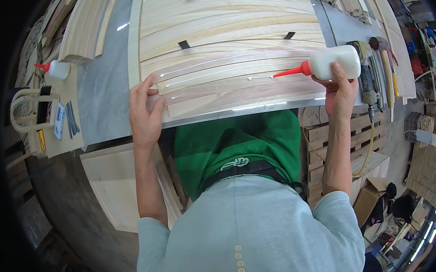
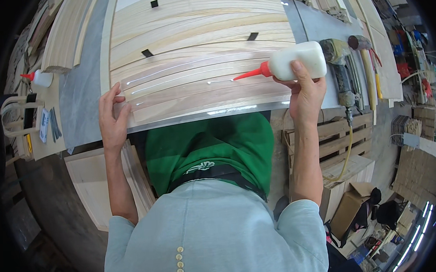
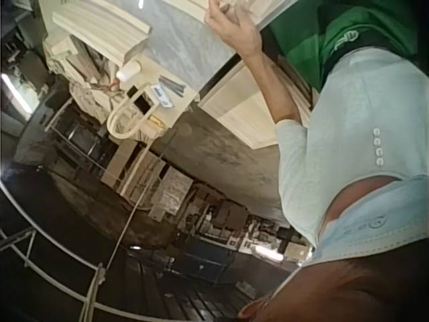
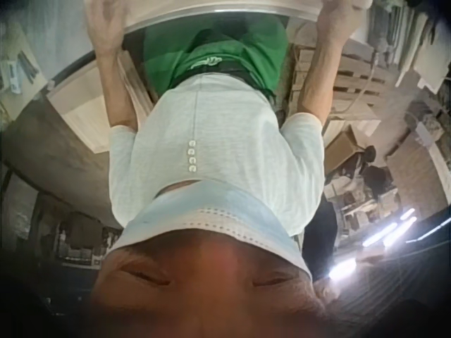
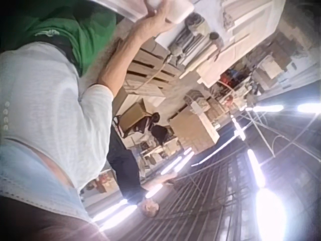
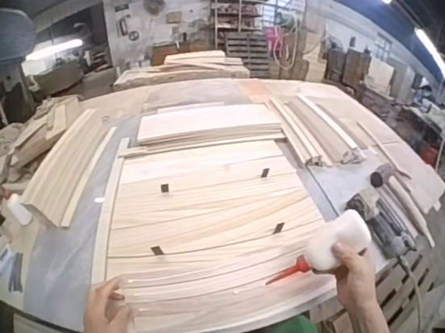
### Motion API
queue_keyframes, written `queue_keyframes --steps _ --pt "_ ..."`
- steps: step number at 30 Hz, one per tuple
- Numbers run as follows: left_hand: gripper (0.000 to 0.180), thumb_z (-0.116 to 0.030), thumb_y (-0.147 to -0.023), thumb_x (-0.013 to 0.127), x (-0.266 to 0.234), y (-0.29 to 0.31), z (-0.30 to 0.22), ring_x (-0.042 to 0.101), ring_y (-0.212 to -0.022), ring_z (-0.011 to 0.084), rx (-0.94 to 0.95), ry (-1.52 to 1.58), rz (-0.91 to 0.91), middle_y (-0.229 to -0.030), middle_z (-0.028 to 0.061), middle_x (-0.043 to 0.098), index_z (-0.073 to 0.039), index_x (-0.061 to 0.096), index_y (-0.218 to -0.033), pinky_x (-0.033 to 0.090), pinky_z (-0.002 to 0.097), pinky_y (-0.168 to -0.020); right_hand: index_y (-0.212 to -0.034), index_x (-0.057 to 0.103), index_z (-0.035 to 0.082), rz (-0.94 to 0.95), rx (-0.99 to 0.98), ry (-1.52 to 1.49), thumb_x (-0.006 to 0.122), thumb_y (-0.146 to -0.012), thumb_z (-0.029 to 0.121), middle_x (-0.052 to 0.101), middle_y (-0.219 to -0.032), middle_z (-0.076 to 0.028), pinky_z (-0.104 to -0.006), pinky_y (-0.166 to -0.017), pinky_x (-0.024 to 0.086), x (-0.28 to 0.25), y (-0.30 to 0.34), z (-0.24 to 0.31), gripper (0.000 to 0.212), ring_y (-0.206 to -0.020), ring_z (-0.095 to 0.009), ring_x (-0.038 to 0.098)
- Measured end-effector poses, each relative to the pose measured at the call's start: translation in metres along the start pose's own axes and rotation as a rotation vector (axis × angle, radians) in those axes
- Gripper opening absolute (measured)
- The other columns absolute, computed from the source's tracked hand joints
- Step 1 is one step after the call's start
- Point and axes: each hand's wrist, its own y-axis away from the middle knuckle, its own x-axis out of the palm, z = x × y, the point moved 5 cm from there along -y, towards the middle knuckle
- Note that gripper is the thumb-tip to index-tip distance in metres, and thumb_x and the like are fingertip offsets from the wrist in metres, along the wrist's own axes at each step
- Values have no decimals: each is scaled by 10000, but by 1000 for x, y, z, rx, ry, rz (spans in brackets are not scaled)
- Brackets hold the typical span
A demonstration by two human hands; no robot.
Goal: Applying wood glue to wooden slats and securing them to a wooden frame using a pneumatic nail gun.
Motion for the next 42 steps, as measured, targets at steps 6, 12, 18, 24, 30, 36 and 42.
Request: queue_keyframes --steps 6,12,18,24,30,36,42 --pt "549 60 -776 616 2 0 1 543 -930 182 -12 9 8 -1136 82 520 -77 531 -1301 451 306 -864 -1187 514 -26 -107 -101 81 676 -862 132 626 -1050 -134 -419 -655 620 -49 -9 20 396 -894 -266 669" --pt "551 57 -781 610 3 -1 1 532 -951 179 -51 12 13 -1134 83 518 -77 529 -1308 441 311 -883 -1168 524 -21 -201 -229 202 696 -842 96 624 -1044 -133 -395 -637 616 -87 -18 49 387 -891 -252 667" --pt "554 58 -778 610 2 1 4 536 -946 182 -47 -6 -3 -1133 83 524 -74 526 -1310 446 308 -876 -1200 502 -26 -298 -283 302 682 -852 119 621 -1065 -151 -415 -674 612 -95 -16 66 417 -922 -270 662" --pt "573 66 -753 622 -2 0 4 558 -918 184 -10 15 -8 -1137 85 540 -67 527 -1302 460 302 -853 -1220 482 -46 -35 -58 -221 646 -866 140 619 -1075 -170 -444 -726 605 -27 7 46 433 -955 -300 653" --pt "582 63 -735 634 -1 -1 4 577 -908 196 -33 18 -7 -1134 90 553 -71 531 -1292 466 316 -847 -1241 464 -28 215 140 -305 647 -861 139 601 -1110 -173 -406 -714 617 88 27 -12 454 -990 -304 642" --pt "566 24 -738 656 -1 0 2 586 -906 212 -31 18 12 -1114 84 567 -87 537 -1280 429 350 -893 -1182 494 -57 189 182 -201 690 -831 95 621 -1024 -172 -354 -596 623 145 37 -42 430 -847 -269 678" --pt "559 0 -739 673 0 -1 3 587 -909 209 -36 17 17 -1110 75 569 -91 540 -1274 402 358 -921 -1160 512 -50 92 106 -76 710 -822 91 628 -1002 -158 -323 -525 602 133 34 -40 417 -811 -246 676"
